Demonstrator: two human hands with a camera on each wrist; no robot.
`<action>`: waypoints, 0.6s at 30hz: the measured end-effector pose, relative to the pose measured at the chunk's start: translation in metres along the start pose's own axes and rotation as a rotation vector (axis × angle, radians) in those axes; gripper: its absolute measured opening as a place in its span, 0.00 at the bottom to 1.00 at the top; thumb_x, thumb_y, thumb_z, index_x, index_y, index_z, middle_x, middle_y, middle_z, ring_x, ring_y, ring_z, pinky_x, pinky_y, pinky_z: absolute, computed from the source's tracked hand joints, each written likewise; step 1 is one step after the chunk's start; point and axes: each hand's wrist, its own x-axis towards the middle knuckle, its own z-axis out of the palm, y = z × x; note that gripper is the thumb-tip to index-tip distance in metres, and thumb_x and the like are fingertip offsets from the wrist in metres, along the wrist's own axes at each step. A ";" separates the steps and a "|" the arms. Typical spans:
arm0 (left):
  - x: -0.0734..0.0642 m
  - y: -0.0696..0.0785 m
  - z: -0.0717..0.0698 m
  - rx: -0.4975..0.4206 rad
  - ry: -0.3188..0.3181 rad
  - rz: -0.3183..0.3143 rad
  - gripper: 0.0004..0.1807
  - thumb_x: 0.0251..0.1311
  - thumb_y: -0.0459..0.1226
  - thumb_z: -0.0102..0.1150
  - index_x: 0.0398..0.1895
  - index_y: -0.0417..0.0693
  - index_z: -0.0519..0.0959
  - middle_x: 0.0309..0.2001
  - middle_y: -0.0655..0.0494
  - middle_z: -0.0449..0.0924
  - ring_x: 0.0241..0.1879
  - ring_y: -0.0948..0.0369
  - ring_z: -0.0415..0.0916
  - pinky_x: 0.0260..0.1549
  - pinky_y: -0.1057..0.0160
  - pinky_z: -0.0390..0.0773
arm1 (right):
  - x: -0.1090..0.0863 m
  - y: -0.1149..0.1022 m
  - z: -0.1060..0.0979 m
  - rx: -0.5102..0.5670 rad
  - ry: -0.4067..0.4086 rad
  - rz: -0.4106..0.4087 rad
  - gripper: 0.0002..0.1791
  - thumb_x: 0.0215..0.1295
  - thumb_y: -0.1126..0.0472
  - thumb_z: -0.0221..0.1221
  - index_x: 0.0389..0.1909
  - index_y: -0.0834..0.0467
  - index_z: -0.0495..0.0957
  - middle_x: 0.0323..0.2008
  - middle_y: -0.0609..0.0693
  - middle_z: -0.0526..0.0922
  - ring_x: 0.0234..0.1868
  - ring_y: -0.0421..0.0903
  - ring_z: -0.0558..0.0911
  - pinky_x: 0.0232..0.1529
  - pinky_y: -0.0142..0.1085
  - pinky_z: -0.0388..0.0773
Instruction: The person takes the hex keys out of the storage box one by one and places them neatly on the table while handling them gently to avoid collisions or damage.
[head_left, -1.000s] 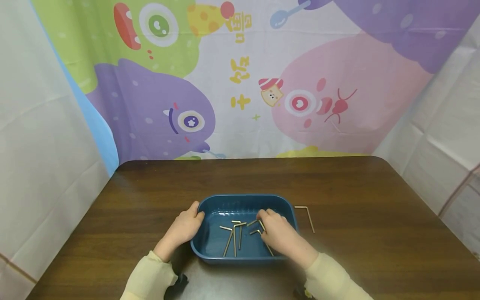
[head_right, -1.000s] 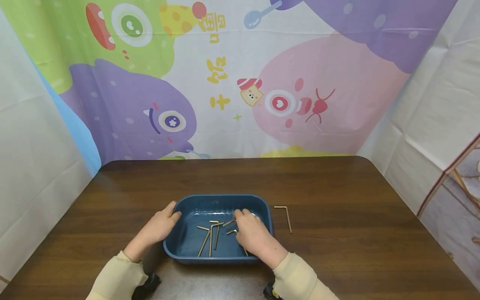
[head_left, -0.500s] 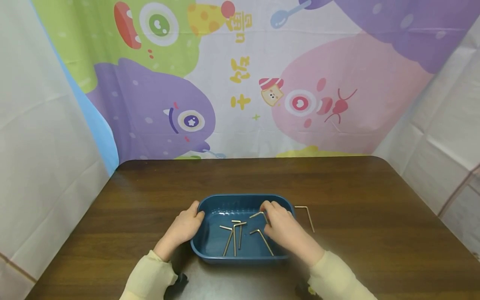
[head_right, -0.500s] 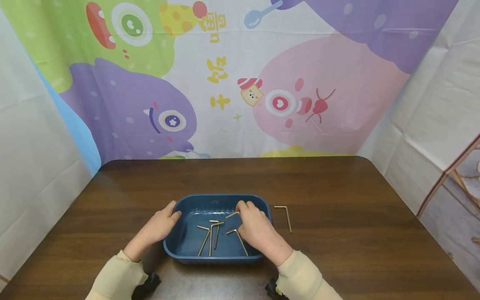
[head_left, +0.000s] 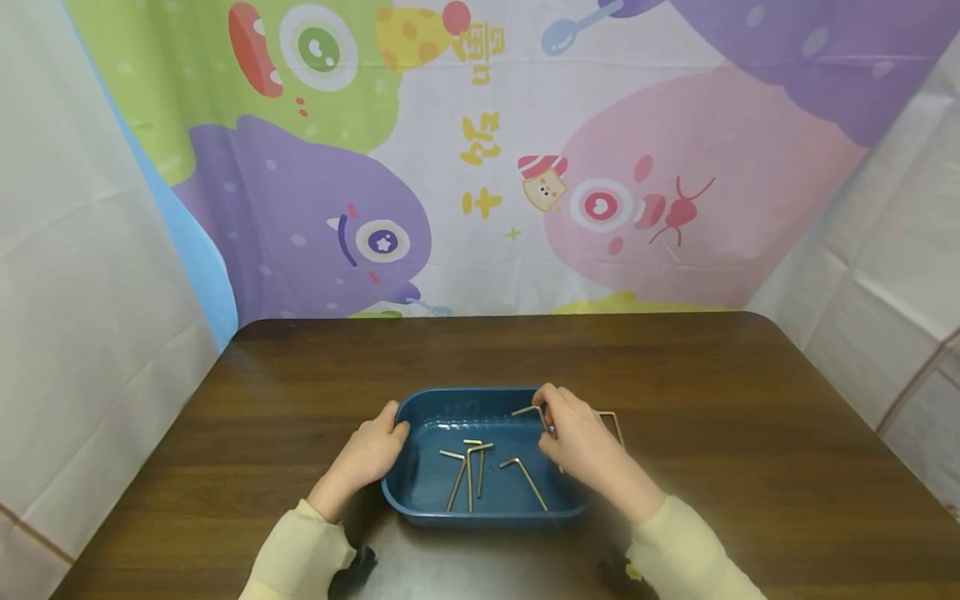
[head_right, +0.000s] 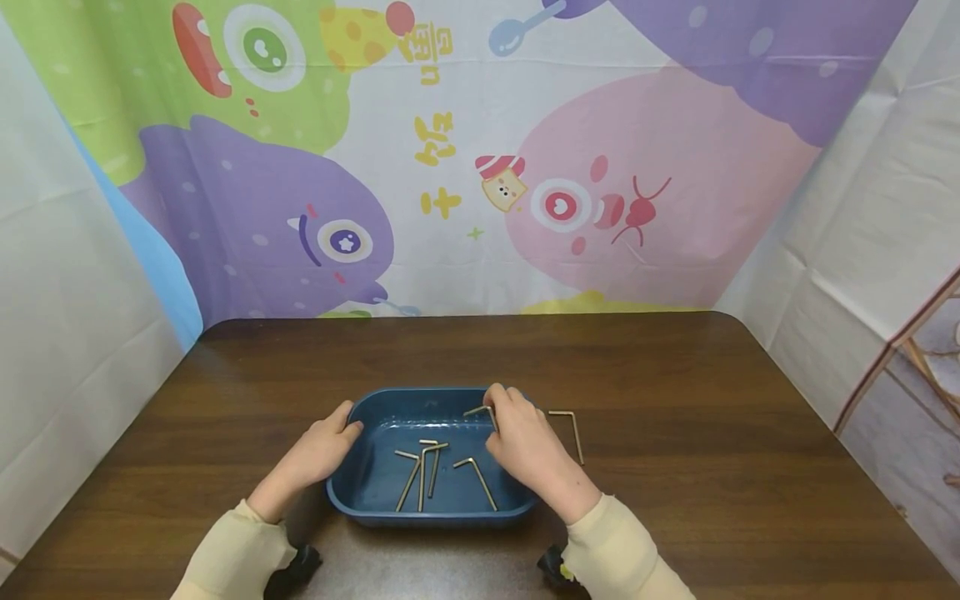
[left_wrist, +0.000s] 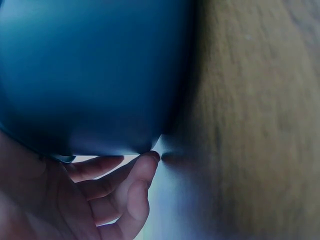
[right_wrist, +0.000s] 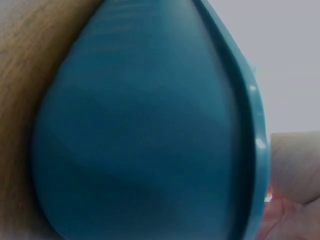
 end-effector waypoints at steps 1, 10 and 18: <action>0.000 0.000 0.000 0.000 -0.001 0.000 0.08 0.65 0.39 0.38 0.39 0.44 0.65 0.24 0.49 0.67 0.26 0.55 0.69 0.24 0.59 0.69 | 0.000 0.000 -0.001 0.003 0.002 0.002 0.19 0.45 0.71 0.59 0.41 0.59 0.70 0.25 0.46 0.66 0.25 0.40 0.66 0.26 0.33 0.65; 0.001 -0.001 0.001 -0.006 -0.009 -0.008 0.09 0.65 0.40 0.37 0.40 0.44 0.65 0.24 0.50 0.67 0.26 0.55 0.69 0.24 0.60 0.69 | 0.000 0.002 -0.012 0.001 0.039 0.009 0.19 0.44 0.70 0.58 0.41 0.59 0.70 0.25 0.46 0.67 0.25 0.40 0.67 0.26 0.34 0.65; 0.001 -0.001 0.001 -0.011 -0.009 -0.008 0.09 0.65 0.39 0.38 0.40 0.44 0.65 0.23 0.50 0.66 0.26 0.55 0.69 0.23 0.60 0.68 | 0.002 0.005 -0.021 0.019 0.057 0.032 0.19 0.45 0.70 0.58 0.42 0.61 0.71 0.25 0.47 0.67 0.25 0.42 0.67 0.27 0.35 0.65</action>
